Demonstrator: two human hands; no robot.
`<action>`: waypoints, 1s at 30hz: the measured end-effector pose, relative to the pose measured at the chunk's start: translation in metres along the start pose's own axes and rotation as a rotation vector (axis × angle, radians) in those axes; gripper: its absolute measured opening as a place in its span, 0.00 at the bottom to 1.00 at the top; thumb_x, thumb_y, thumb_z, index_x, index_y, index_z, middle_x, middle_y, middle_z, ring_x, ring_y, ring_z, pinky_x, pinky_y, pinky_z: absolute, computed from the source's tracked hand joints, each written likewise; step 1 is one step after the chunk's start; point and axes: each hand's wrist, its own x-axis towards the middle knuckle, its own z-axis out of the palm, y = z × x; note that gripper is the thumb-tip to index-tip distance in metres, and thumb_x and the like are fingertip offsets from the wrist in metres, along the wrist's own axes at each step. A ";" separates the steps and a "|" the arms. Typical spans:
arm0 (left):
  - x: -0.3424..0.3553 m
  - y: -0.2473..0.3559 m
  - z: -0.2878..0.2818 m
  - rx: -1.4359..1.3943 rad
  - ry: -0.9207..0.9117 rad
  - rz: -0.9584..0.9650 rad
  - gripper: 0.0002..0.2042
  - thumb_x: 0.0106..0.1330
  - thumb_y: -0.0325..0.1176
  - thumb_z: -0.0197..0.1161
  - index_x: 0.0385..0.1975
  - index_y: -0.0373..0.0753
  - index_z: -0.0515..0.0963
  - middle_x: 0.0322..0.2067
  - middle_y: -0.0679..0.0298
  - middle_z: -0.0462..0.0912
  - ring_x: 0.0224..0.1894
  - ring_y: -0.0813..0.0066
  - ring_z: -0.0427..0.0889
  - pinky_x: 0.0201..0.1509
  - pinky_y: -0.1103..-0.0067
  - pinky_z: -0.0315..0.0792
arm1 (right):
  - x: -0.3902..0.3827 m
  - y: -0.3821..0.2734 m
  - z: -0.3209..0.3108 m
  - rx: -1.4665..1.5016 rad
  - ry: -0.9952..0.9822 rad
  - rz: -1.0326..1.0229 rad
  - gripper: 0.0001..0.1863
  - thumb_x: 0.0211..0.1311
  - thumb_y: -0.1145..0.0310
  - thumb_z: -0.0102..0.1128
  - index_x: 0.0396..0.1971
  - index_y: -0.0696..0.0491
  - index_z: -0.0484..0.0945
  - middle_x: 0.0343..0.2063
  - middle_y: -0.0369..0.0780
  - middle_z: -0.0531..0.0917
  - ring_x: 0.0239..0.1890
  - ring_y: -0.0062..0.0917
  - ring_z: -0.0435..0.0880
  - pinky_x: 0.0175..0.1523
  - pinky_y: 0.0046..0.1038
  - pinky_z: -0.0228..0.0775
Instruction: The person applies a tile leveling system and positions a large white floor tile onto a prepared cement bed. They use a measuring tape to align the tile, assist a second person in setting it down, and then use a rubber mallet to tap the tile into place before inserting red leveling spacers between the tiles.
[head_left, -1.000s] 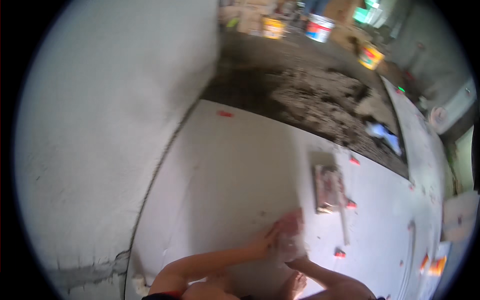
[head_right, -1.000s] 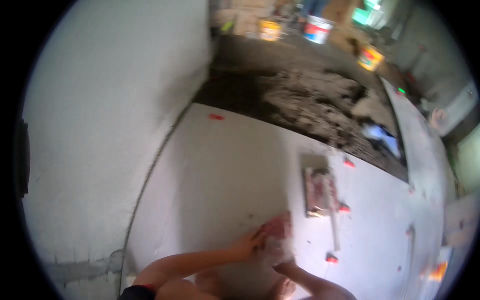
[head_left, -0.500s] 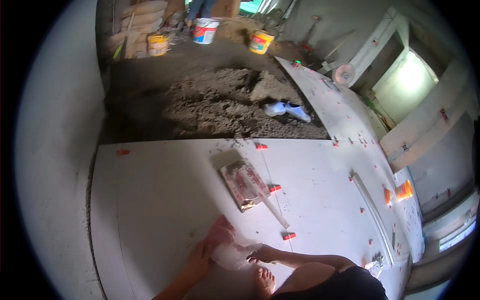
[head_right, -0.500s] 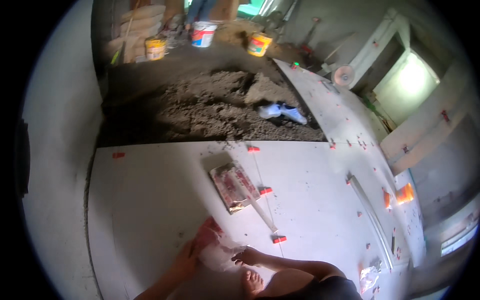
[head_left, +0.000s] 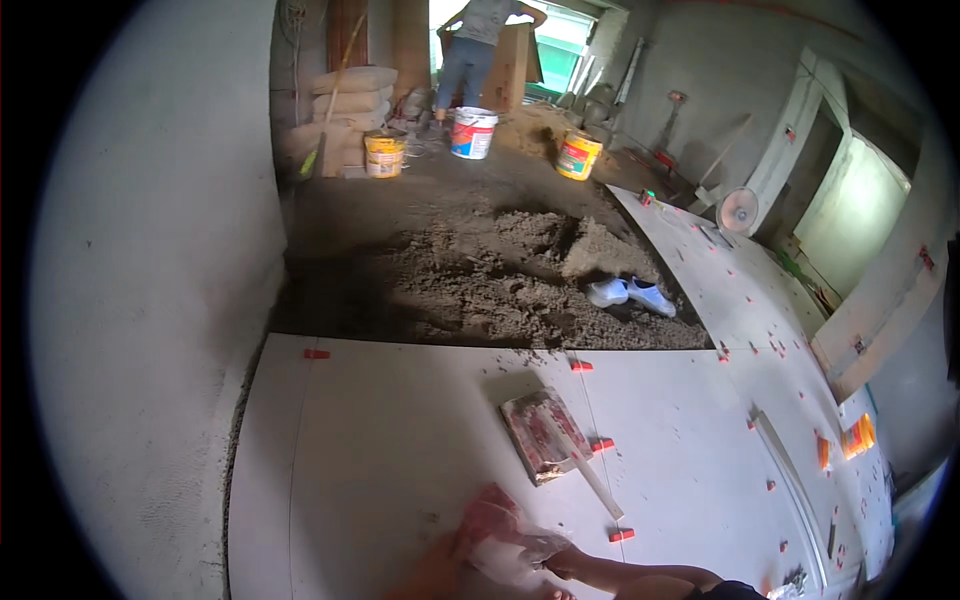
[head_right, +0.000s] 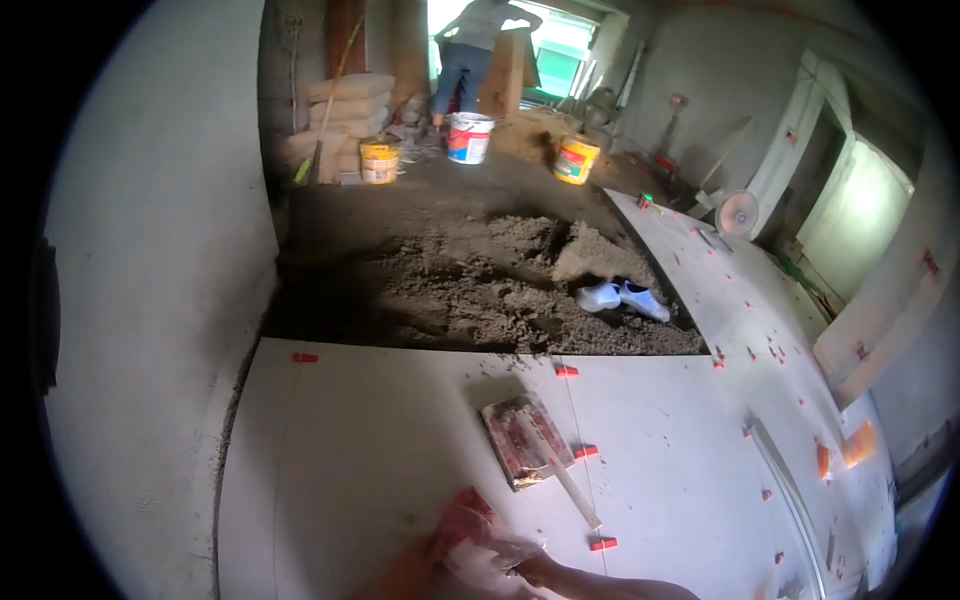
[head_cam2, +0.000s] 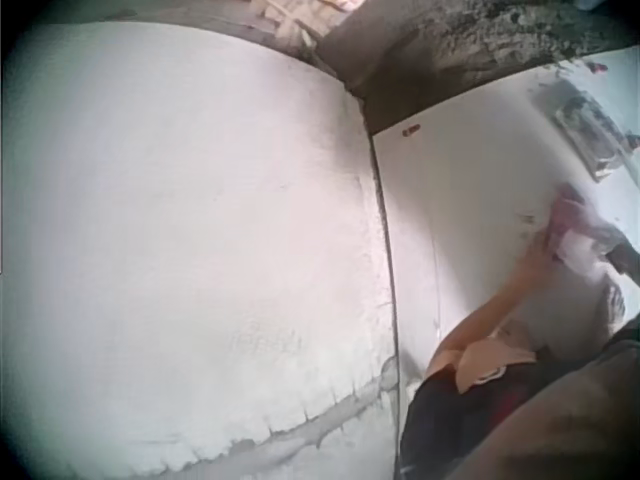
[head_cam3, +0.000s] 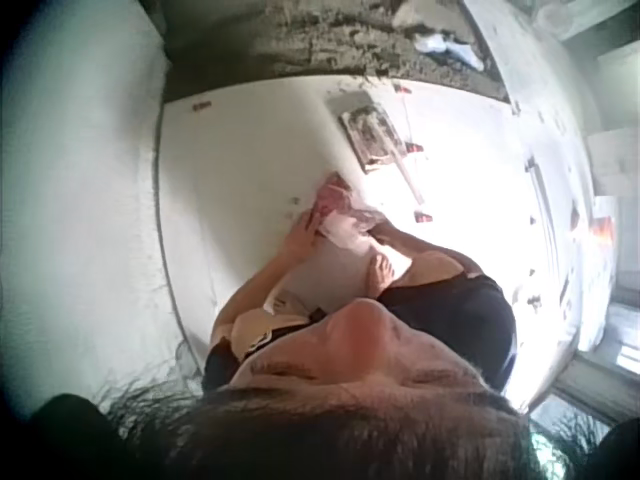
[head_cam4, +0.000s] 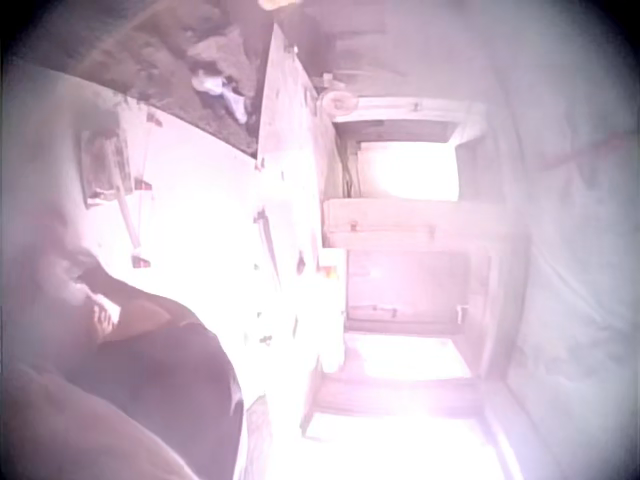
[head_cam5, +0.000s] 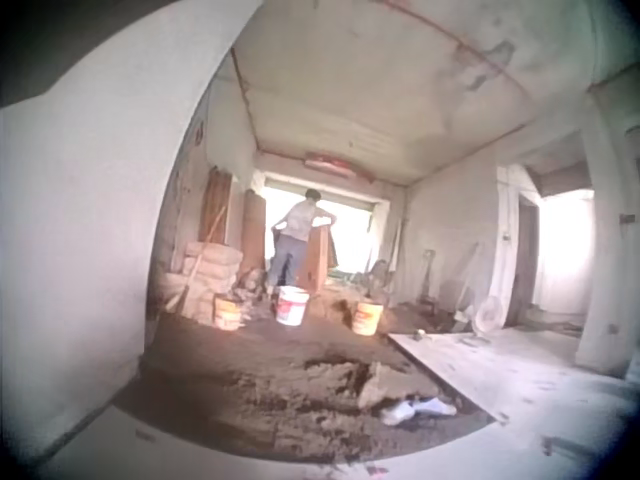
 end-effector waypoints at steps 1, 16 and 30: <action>0.001 0.002 0.000 -0.016 -0.017 -0.009 0.33 0.66 0.39 0.55 0.68 0.32 0.52 0.65 0.42 0.56 0.63 0.42 0.63 0.66 0.62 0.62 | 0.004 0.008 -0.009 0.037 0.010 -0.047 0.18 0.65 0.74 0.55 0.55 0.58 0.73 0.47 0.40 0.80 0.43 0.24 0.82 0.47 0.27 0.75; 0.015 -0.013 0.007 -0.260 0.153 -0.034 0.26 0.63 0.39 0.57 0.59 0.32 0.65 0.57 0.39 0.66 0.57 0.40 0.68 0.62 0.57 0.63 | -0.048 -0.057 -0.025 -0.294 -0.039 0.265 0.17 0.68 0.72 0.51 0.56 0.55 0.73 0.44 0.41 0.82 0.43 0.22 0.80 0.48 0.23 0.75; 0.021 0.061 -0.072 -0.212 0.390 0.085 0.22 0.59 0.35 0.65 0.53 0.35 0.73 0.47 0.51 0.78 0.48 0.53 0.78 0.53 0.65 0.74 | -0.088 -0.161 0.067 -1.138 0.432 -0.392 0.15 0.53 0.65 0.66 0.38 0.56 0.77 0.30 0.46 0.85 0.33 0.35 0.85 0.41 0.34 0.77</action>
